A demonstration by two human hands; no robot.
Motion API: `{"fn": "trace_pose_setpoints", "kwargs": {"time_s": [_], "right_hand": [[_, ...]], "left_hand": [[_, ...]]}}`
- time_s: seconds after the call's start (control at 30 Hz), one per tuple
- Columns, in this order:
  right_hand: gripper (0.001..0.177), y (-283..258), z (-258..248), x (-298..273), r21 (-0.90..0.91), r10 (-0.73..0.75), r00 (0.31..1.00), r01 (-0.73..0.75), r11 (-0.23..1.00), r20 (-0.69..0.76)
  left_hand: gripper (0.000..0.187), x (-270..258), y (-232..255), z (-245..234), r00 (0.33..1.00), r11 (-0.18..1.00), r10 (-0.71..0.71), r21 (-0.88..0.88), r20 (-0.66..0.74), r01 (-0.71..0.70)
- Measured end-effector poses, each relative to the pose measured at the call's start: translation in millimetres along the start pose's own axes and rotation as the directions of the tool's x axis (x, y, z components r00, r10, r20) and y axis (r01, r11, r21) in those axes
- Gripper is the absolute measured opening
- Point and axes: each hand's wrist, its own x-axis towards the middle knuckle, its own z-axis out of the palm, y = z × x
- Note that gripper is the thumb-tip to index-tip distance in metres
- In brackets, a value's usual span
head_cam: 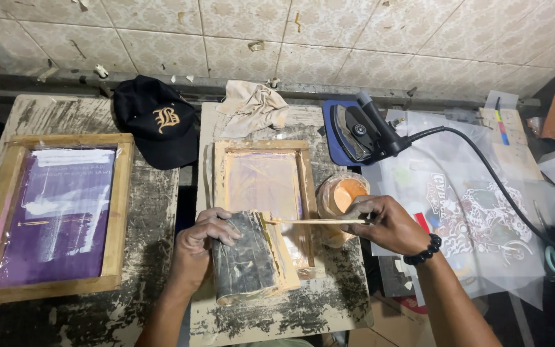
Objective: The person uses a squeegee to spread orange ink across a screen printing frame. They repeatedly pull the ink across the mesh and use a wooden stick to scrape excess ink from the squeegee back into the container.
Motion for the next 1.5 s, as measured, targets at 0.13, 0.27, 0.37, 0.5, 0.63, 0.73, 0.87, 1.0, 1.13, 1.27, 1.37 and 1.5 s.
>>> {"fn": "trace_pose_setpoints", "kwargs": {"time_s": [0.13, 0.27, 0.37, 0.5, 0.63, 0.73, 0.87, 1.0, 1.13, 1.27, 1.37, 1.5], "right_hand": [[0.007, 28.6, 12.5, 17.4, -0.039, -0.088, 0.994, 0.086, 0.996, -0.061], [0.017, 44.5, 39.7, 36.6, -0.065, 0.233, 0.936, -0.258, 0.964, -0.265], [0.023, 75.1, 69.7, 47.1, -0.116, 0.251, 0.891, -0.314, 0.942, -0.377], [0.023, 71.9, 111.5, 61.5, 0.049, 0.415, 0.81, -0.435, 0.899, -0.414], [0.021, 81.8, 158.1, 78.7, 0.233, 0.378, 0.822, -0.304, 0.924, -0.426], [0.029, 80.7, 184.1, 93.3, 0.446, 0.507, 0.77, -0.324, 0.834, -0.389], [0.007, 60.9, 196.3, 99.6, 0.68, 0.706, 0.669, -0.406, 0.61, -0.234], [0.008, 47.2, 200.1, 98.4, 0.781, 0.768, 0.618, -0.391, 0.487, -0.17], [0.003, 47.7, 203.6, 96.2, 0.723, 0.807, 0.553, -0.47, 0.507, -0.207], [0.012, 66.6, 209.9, 92.2, 0.574, 0.775, 0.508, -0.529, 0.626, -0.377], [0.011, 78.8, 216.4, 85.2, 0.454, 0.721, 0.514, -0.56, 0.693, -0.466], [0.006, 97.7, 227.2, 78.6, 0.277, 0.607, 0.579, -0.56, 0.781, -0.544]], "left_hand": [[0.04, -3.1, -0.4, -0.5, 1.0, 0.999, 0.002, -0.052, 0.001, -0.002], [0.012, -14.1, -28.9, -20.6, 0.987, 0.986, 0.127, -0.12, 0.102, -0.114], [0.024, -9.2, -113.0, -62.4, 0.811, 0.863, 0.484, -0.333, 0.329, -0.379], [0.029, -21.5, -161.8, -94.5, 0.72, 0.845, 0.513, -0.422, 0.467, -0.328], [0.034, -29.9, -111.6, -73.1, 0.845, 0.87, 0.431, -0.392, 0.315, -0.297], [0.023, -22.2, -102.0, -72.7, 0.884, 0.897, 0.409, -0.277, 0.227, -0.344], [0.031, -25.7, -151.7, -94.9, 0.766, 0.86, 0.479, -0.402, 0.429, -0.313], [0.014, -32.4, -117.0, -79.7, 0.921, 0.907, 0.346, -0.314, 0.181, -0.279], [0.013, -29.1, -78.1, -71.0, 0.917, 0.941, 0.3, -0.236, 0.263, -0.241], [0.022, -30.2, -54.8, -68.2, 0.988, 0.983, 0.105, -0.162, 0.112, -0.087], [0.02, -26.2, -45.4, -70.0, 0.99, 0.993, 0.07, -0.107, 0.122, -0.057], [0.017, -25.9, -61.3, -78.5, 0.977, 0.985, 0.135, -0.124, 0.162, -0.116]]}}
